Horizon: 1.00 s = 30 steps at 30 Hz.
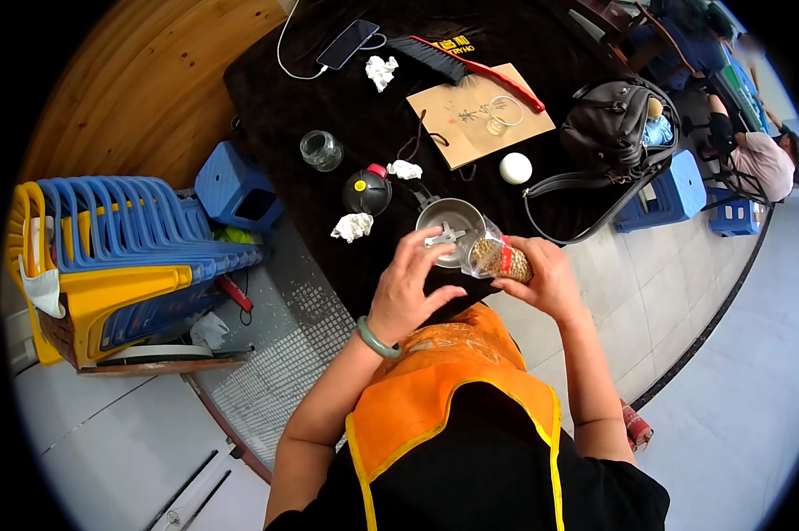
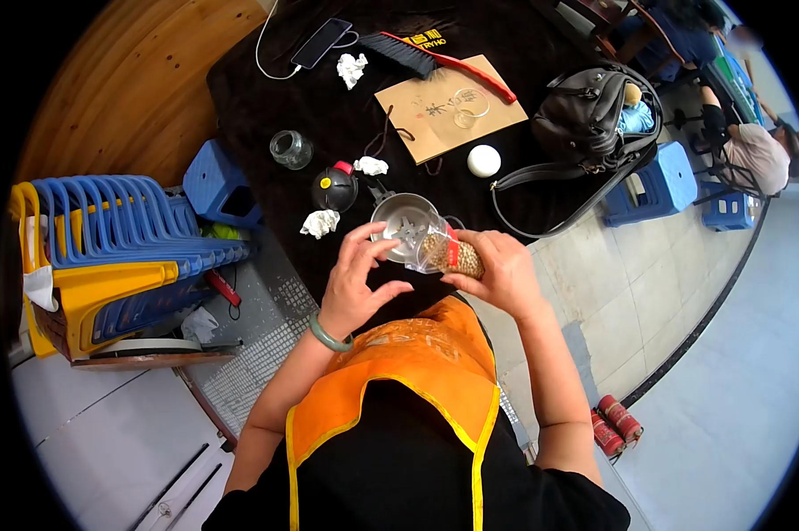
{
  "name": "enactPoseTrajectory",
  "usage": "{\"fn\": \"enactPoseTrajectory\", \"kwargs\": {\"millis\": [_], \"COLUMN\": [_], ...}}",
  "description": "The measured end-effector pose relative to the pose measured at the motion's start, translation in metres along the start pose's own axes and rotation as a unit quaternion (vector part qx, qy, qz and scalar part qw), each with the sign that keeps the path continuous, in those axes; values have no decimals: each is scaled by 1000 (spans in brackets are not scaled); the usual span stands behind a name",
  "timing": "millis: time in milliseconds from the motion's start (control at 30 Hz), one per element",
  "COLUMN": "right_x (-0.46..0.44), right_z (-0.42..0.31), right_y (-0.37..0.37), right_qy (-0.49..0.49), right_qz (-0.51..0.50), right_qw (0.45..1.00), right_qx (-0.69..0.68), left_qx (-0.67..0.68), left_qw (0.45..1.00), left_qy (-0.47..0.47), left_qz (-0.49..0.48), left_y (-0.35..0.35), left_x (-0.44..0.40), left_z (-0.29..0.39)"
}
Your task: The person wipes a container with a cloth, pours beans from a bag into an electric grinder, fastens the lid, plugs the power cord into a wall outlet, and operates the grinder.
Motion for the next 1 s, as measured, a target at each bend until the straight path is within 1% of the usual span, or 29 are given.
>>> {"fn": "enactPoseTrajectory", "kwargs": {"millis": [67, 167, 267, 467, 1000], "right_x": [-9, -21, -24, -34, -43], "right_z": [-1, -2, 1, -7, -15], "right_y": [-7, -12, -10, -19, -24], "right_qy": [0, -4, -1, 36, 21], "right_qz": [-23, -53, -85, -145, -184], "right_qw": [999, 996, 993, 982, 970], "right_qx": [36, 70, 85, 118, 159], "left_qx": [44, 46, 45, 38, 37], "left_qw": [997, 994, 994, 993, 991], "left_qy": [-50, -86, -97, -110, -127], "left_qz": [29, 47, 37, 26, 10], "left_y": [-1, -5, -8, -6, -8], "left_x": [5, 11, 15, 22, 30], "left_z": [-17, -35, -39, -45, -57]}}
Point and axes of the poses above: each hand's wrist, its own x-axis away from the middle knuckle, its own y-axis out of the palm, z = x × y, the point moved 2 cm from there along -x, towards the middle knuckle, and after that the axes turned 5 degrees about x, right-handed, at the moved point
